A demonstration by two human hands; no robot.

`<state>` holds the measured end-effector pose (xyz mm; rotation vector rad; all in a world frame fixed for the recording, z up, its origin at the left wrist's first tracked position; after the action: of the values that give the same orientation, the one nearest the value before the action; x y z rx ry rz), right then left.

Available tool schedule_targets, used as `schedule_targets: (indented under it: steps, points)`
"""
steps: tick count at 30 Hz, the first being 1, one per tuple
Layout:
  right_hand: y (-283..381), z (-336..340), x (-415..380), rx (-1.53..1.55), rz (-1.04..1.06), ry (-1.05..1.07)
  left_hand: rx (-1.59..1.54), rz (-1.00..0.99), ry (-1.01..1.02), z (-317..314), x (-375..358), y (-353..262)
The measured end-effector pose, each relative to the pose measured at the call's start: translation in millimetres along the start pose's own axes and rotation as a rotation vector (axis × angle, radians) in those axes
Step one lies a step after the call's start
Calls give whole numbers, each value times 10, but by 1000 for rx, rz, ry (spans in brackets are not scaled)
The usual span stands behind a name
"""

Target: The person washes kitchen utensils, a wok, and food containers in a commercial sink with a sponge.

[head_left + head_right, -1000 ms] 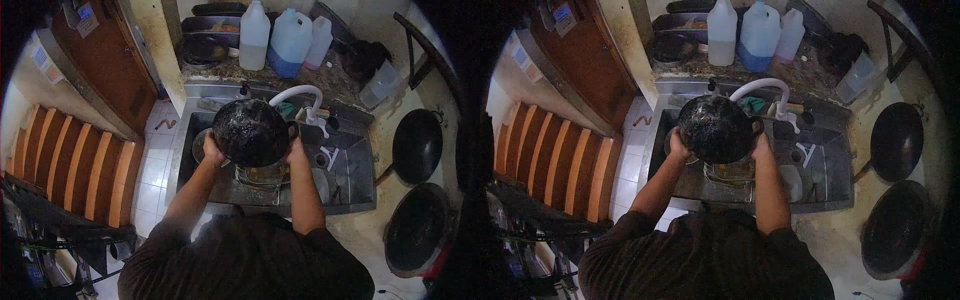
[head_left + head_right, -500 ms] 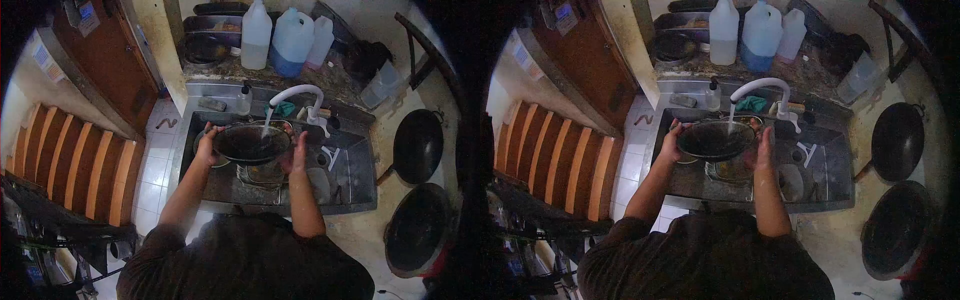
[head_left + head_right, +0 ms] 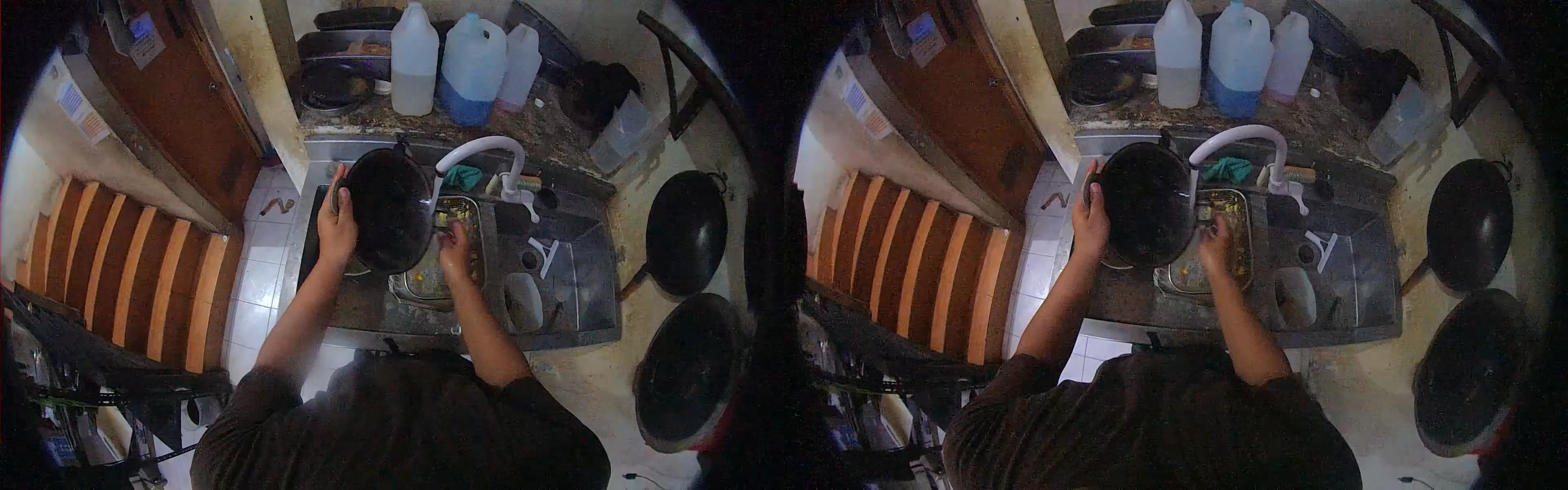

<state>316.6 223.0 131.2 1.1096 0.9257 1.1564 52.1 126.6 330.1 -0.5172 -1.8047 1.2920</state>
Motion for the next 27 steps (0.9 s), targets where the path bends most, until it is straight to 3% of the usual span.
schedule_targets:
  steps: [1,2,3,4,5,6,8,9,10,11,14,15,17,18,20,21,22,24,25,26,27]
  points:
    - [-156,-227,56,255,-94,113,143,-139,-3,-28,10,-174]
    - [-201,-404,69,511,-188,224,145,-141,6,-48,6,-288]
    - [-83,-422,51,518,-190,217,153,-86,-57,7,0,-382]
    - [204,-363,7,79,3,206,162,-30,-119,76,-1,-412]
    - [476,-293,-55,-361,194,188,149,3,-191,248,75,-38]
    - [595,-213,-81,-357,193,182,149,-2,-184,258,69,-98]
    - [801,6,-76,83,99,131,-374,567,-309,327,-128,95]
    - [823,136,-77,117,-96,119,-473,736,-269,433,-226,566]
    - [1087,282,-143,116,-99,122,-471,737,-272,485,-333,892]
    - [1423,460,-225,178,-96,107,-560,868,-254,454,-507,1221]
    - [1848,718,-210,155,-18,149,-679,1177,-206,16,-959,1462]
    - [1957,733,-197,79,60,200,-681,1178,-207,-92,-1018,1608]
    - [2133,792,-224,-38,148,189,-826,1272,83,-427,-1155,1941]
    - [2210,817,-231,-155,238,176,-826,1274,89,-476,-1127,1890]
    - [1935,840,-71,-104,212,175,-743,1134,-8,-506,-895,1552]
    - [1739,806,5,-51,182,180,-685,1103,-113,-495,-789,1037]
    - [1585,751,14,-52,180,178,-823,1059,-19,-374,-639,1285]
    - [990,649,-23,201,-206,106,-601,761,-82,-124,-306,1074]
    - [634,511,26,201,-208,108,-599,762,-84,-76,-210,1090]
    - [217,209,59,470,-310,276,-463,610,-132,47,-54,1058]
    - [248,10,-49,739,-411,445,-326,457,-178,162,48,1004]
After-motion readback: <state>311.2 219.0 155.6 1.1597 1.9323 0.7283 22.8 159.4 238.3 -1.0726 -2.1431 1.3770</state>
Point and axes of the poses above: each hand's wrist, its own x-axis towards the middle knuckle, its own z-axis out of the back of the hand, y = z × x, the point moved 7 cm from there along x, towards the middle knuckle, and after that the axes turned 7 degrees about -y, right-handed, at the moved point
